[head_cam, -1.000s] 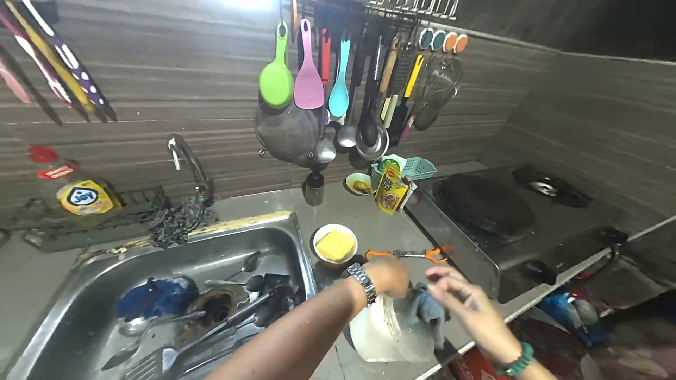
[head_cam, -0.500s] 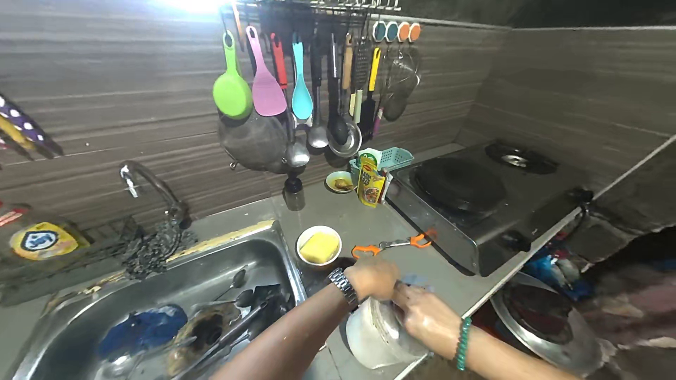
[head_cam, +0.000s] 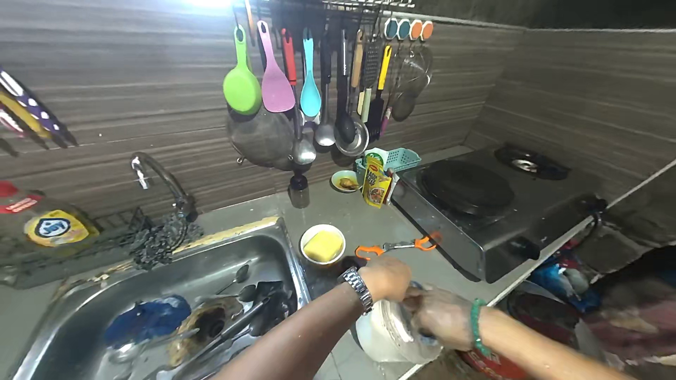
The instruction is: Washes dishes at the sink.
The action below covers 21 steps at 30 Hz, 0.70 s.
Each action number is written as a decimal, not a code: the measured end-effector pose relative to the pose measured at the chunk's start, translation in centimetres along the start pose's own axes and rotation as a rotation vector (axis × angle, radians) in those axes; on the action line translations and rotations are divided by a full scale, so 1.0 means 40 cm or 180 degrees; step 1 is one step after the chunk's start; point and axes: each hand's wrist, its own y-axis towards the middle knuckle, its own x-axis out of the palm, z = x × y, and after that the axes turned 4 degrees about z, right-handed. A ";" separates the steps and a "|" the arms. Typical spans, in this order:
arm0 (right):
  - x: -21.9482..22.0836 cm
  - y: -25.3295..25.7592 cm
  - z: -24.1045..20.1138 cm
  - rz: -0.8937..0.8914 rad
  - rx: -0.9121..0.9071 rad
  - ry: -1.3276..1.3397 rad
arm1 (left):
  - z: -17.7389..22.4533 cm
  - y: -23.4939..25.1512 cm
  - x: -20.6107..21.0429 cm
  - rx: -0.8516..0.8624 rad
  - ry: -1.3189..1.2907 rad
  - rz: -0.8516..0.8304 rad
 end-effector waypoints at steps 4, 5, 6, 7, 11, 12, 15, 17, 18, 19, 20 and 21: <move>-0.016 -0.107 0.144 0.0225 0.0033 0.1365 | -0.036 -0.023 -0.001 -0.0160 -0.0118 0.0123; 0.021 -0.126 0.200 0.0582 0.0039 0.1800 | -0.056 -0.032 -0.002 -0.0255 -0.0216 0.0185; 0.065 -0.138 0.245 0.0991 0.0101 0.2191 | -0.078 -0.038 0.000 -0.0349 -0.0321 0.0276; 0.108 -0.142 0.275 0.1466 0.0181 0.2555 | -0.099 -0.045 0.003 -0.0440 -0.0433 0.0381; 0.222 -0.074 0.240 0.3654 0.0751 0.3238 | -0.135 -0.086 0.017 -0.0833 -0.0820 0.0816; 0.229 -0.058 0.218 0.3808 0.0867 0.2942 | -0.133 -0.094 0.024 -0.0936 -0.0883 0.0958; 0.221 -0.042 0.181 0.3994 0.1145 0.2051 | -0.133 -0.104 0.067 -0.1070 -0.0953 0.1528; 0.196 -0.044 0.174 0.4148 0.1503 0.1873 | -0.132 -0.100 0.090 -0.1121 -0.0959 0.1848; 0.179 -0.047 0.169 0.4061 0.1676 0.2058 | -0.129 -0.099 0.090 -0.1178 -0.0951 0.1874; 0.163 -0.051 0.168 0.3992 0.1807 0.2380 | -0.124 -0.099 0.081 -0.1252 -0.0950 0.1813; 0.152 -0.050 0.173 0.4009 0.1891 0.2804 | -0.116 -0.099 0.069 -0.1336 -0.0953 0.1707; 0.148 -0.044 0.174 0.4131 0.1912 0.3329 | -0.108 -0.098 0.058 -0.1415 -0.0950 0.1595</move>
